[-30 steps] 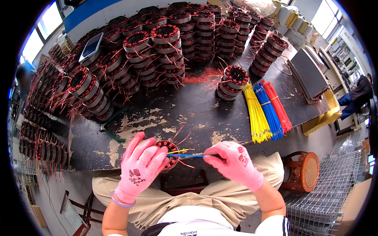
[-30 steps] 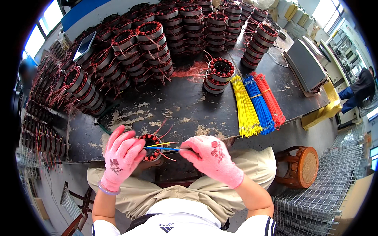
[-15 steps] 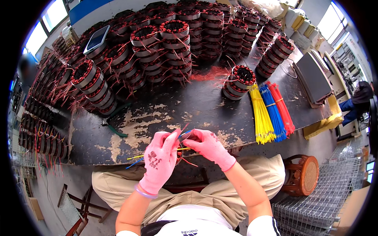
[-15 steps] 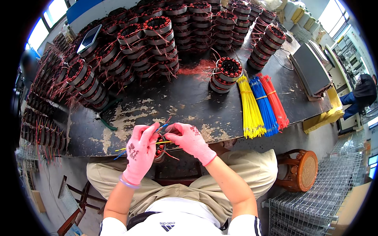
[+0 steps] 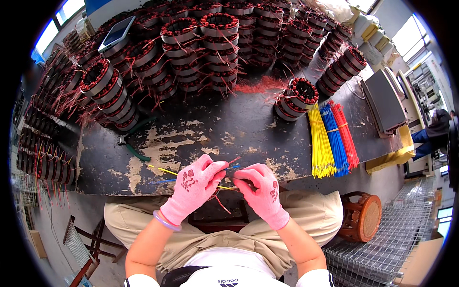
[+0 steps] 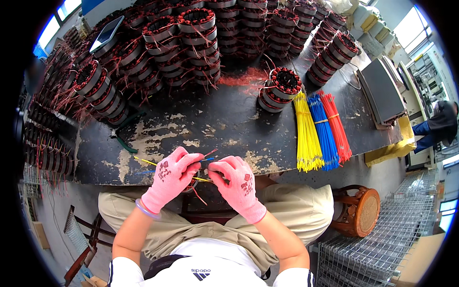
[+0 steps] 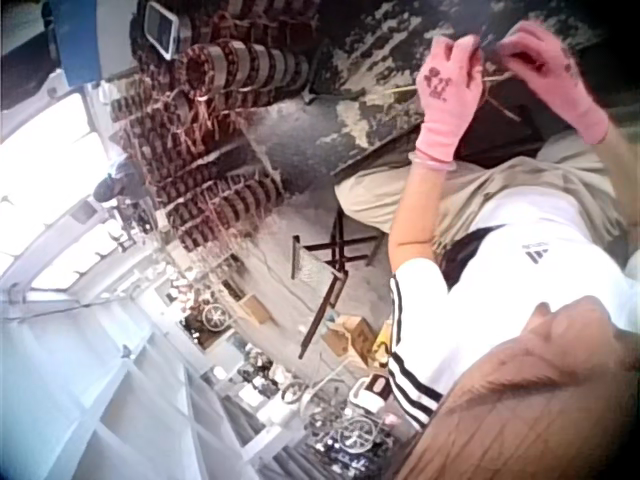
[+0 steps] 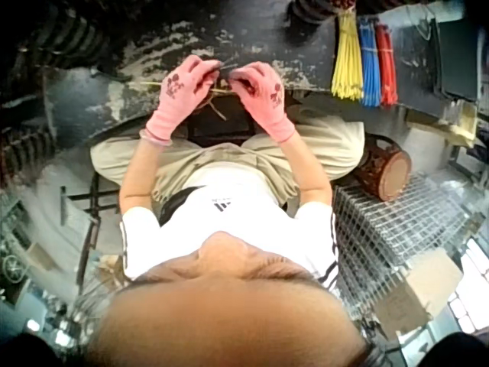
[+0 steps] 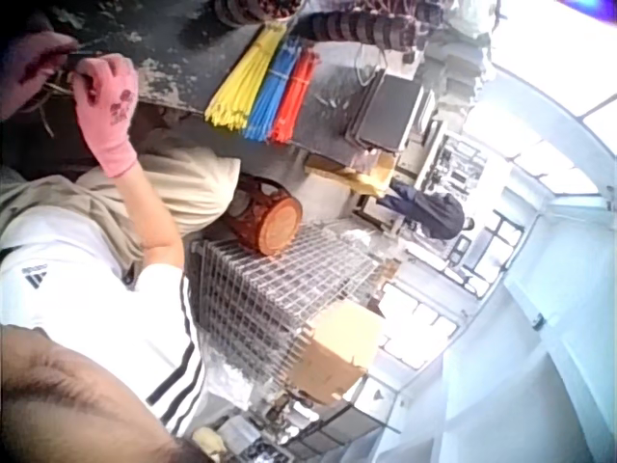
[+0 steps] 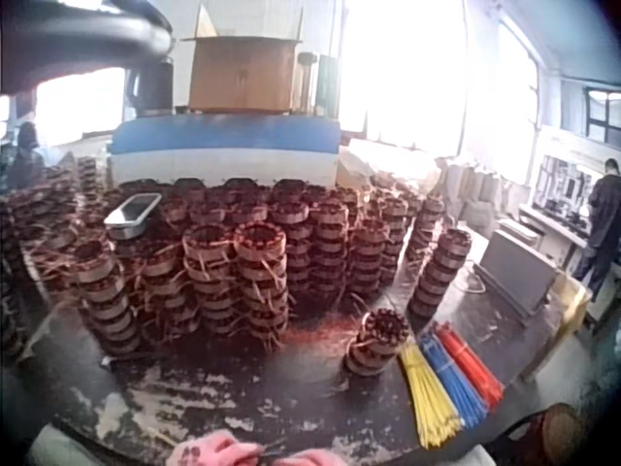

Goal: The person sits at a workbench and repeatedly inserts colored plastic zip ties into the top of cylindrical electrical components. They then use green-handled pliers to trim the excess length of each zip tie before stacking the finished units.

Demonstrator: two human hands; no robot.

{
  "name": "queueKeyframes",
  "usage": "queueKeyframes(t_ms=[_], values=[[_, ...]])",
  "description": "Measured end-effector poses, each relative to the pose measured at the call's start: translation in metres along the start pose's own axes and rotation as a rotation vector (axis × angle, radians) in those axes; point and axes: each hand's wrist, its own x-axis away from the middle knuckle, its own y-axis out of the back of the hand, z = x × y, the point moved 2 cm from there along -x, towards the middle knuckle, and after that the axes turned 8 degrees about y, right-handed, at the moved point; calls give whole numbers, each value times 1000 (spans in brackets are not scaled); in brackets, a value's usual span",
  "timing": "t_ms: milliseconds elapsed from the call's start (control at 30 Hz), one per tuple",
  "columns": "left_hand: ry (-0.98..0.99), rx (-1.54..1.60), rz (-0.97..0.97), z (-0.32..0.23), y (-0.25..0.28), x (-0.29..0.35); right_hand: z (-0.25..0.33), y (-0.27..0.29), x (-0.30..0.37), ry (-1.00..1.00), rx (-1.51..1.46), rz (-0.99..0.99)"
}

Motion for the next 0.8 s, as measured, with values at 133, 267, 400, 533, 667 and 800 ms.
queueKeyframes(t_ms=[133, 267, 400, 533, 667, 800], values=[[-88, -171, 28, -12, 13, -3, 9, 6, -6, 141, 118, -33], [-91, -177, 47, -19, 13, 0, 3, 4, -11, 99, 4, 23], [-100, -174, 25, -20, 8, -2, -2, 3, -12, -13, -108, 107], [-88, -205, 36, -23, 8, -2, 2, 9, -16, -109, -143, 171], [-103, -238, 35, -21, 7, -2, 0, 9, -17, -154, -178, 190], [-103, -180, -1, -20, 4, 0, -5, 9, -17, -194, -252, 217]])
